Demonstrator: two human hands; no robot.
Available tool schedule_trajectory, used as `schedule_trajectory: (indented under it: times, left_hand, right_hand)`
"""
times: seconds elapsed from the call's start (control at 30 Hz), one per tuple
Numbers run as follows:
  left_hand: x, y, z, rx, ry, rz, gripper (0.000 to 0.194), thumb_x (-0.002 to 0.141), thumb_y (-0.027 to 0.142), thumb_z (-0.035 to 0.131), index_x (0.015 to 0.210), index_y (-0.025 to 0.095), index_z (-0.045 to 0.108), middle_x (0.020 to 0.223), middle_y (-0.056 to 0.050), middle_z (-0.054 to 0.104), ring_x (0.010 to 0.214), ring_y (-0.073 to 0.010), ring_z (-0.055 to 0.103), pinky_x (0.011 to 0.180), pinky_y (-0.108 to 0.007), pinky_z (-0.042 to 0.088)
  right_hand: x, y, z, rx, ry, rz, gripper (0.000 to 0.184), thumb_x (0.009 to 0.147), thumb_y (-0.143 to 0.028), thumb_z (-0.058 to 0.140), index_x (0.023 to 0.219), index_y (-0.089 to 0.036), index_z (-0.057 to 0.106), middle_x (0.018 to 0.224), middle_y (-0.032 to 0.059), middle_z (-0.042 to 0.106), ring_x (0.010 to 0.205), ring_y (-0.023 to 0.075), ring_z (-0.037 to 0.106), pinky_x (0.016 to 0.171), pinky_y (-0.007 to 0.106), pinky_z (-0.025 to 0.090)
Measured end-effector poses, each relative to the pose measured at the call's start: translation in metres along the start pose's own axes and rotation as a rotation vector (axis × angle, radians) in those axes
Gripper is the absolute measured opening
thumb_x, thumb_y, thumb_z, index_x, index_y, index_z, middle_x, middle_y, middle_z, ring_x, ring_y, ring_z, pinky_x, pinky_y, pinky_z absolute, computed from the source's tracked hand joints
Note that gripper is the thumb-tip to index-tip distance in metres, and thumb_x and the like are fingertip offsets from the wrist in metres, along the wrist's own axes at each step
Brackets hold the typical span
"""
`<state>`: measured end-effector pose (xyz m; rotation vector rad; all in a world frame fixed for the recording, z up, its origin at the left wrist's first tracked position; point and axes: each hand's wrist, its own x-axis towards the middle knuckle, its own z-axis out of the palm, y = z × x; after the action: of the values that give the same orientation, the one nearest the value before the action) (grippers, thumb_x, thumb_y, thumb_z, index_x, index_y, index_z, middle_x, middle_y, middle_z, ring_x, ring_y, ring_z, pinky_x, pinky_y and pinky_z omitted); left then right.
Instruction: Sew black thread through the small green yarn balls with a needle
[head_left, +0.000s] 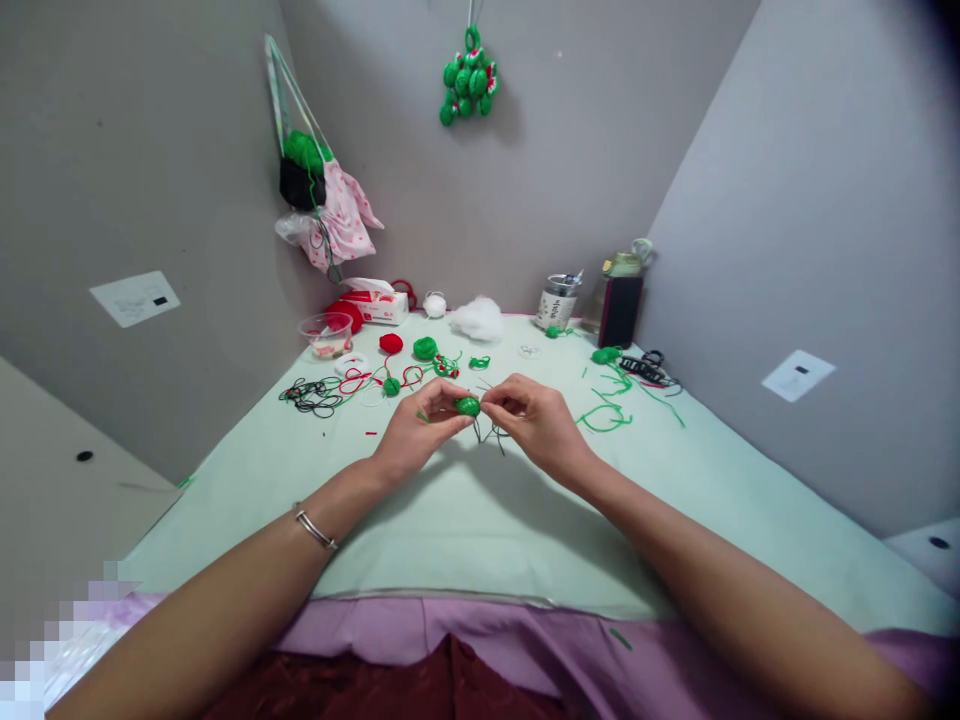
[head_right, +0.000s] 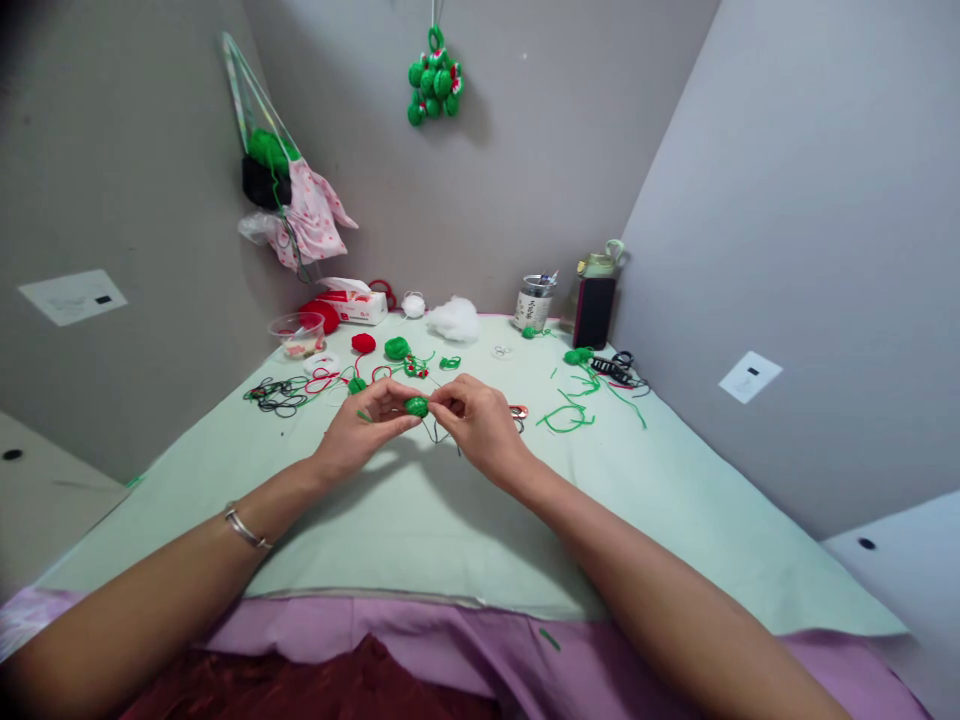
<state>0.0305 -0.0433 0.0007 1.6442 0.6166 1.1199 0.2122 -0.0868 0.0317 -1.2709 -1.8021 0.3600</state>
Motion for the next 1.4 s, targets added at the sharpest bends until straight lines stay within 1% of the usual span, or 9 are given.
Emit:
schedule_trajectory:
  times: [0.2,0.37,0.43,0.5,0.63,0.8,1.03,1.27,1.4]
  left_hand:
    - [-0.003,-0.007,0.005,0.209,-0.006,0.082,0.015,0.082,0.022,0.069,0.096,0.018,0.063,0.093,-0.003,0.066,0.088,-0.0167,0.063,0.085,-0.032,0.050]
    - [-0.001,-0.006,0.005,0.289,-0.016,0.106,0.012,0.082,0.020,0.067,0.093,0.018,0.063,0.088,-0.002,0.066,0.083,-0.0155,0.062,0.080,-0.030,0.049]
    - [0.000,-0.008,0.003,0.276,-0.010,0.102,0.013,0.082,0.022,0.068,0.094,0.018,0.063,0.088,-0.002,0.065,0.083,-0.0154,0.062,0.080,-0.030,0.049]
    - [0.002,-0.009,0.002,0.216,0.008,0.081,0.018,0.082,0.024,0.069,0.098,0.019,0.062,0.094,-0.003,0.064,0.087,-0.0158,0.062,0.082,-0.031,0.050]
    - [0.003,-0.007,0.000,0.041,0.046,0.028,0.029,0.081,0.026,0.071,0.108,0.019,0.062,0.104,-0.006,0.063,0.094,-0.0168,0.061,0.085,-0.031,0.050]
    - [0.003,0.002,0.002,0.023,0.083,0.058,0.025,0.081,0.026,0.071,0.103,0.019,0.064,0.097,-0.004,0.061,0.087,-0.0142,0.058,0.080,-0.028,0.050]
    - [0.002,-0.005,0.004,0.038,0.076,0.084,0.023,0.082,0.027,0.071,0.101,0.020,0.062,0.097,-0.003,0.061,0.090,-0.0148,0.060,0.081,-0.028,0.050]
    - [0.001,-0.009,0.005,0.220,0.047,0.113,0.018,0.082,0.026,0.070,0.096,0.019,0.062,0.092,-0.002,0.062,0.081,-0.0139,0.060,0.077,-0.029,0.050]
    - [0.002,-0.007,0.005,0.245,0.016,0.110,0.016,0.083,0.025,0.068,0.097,0.018,0.063,0.095,-0.003,0.064,0.083,-0.0149,0.061,0.078,-0.029,0.050]
  right_hand:
    - [0.001,0.007,0.008,-0.145,0.003,0.004,0.010,0.076,-0.011,0.059,0.068,-0.017,0.062,0.072,-0.0002,0.056,0.061,0.0096,0.048,0.059,0.024,0.036]
    - [0.004,0.002,0.005,0.112,-0.093,0.145,0.006,0.073,-0.014,0.058,0.068,-0.016,0.058,0.064,-0.0026,0.052,0.057,0.0085,0.044,0.054,0.022,0.034]
    - [0.006,-0.002,-0.001,0.276,-0.148,0.198,0.008,0.077,-0.021,0.058,0.071,-0.016,0.060,0.062,-0.0030,0.051,0.057,0.0088,0.044,0.054,0.022,0.035]
    - [0.007,-0.003,-0.007,0.376,-0.133,0.217,0.017,0.081,-0.030,0.059,0.075,-0.015,0.063,0.063,-0.0021,0.052,0.059,0.0095,0.046,0.055,0.023,0.037]
    - [0.006,0.002,-0.009,0.344,-0.052,0.245,0.028,0.083,-0.041,0.062,0.080,-0.014,0.069,0.070,0.0008,0.058,0.062,0.0112,0.050,0.060,0.026,0.041]
    - [0.001,0.007,0.003,0.158,-0.175,0.157,0.024,0.078,-0.040,0.072,0.082,-0.017,0.074,0.079,0.0026,0.063,0.067,0.0124,0.052,0.060,0.026,0.039]
    - [0.001,0.004,0.004,0.152,0.047,0.054,0.010,0.082,-0.026,0.068,0.080,-0.016,0.072,0.074,0.0011,0.060,0.062,0.0107,0.052,0.059,0.025,0.039]
    - [-0.002,0.000,0.008,0.011,0.028,0.001,0.009,0.079,-0.013,0.063,0.071,-0.016,0.067,0.072,0.0001,0.056,0.062,0.0097,0.050,0.059,0.024,0.038]
    - [-0.001,0.000,0.005,0.185,-0.053,0.050,0.012,0.083,-0.022,0.060,0.075,-0.016,0.067,0.074,0.0001,0.057,0.063,0.0100,0.051,0.058,0.024,0.039]
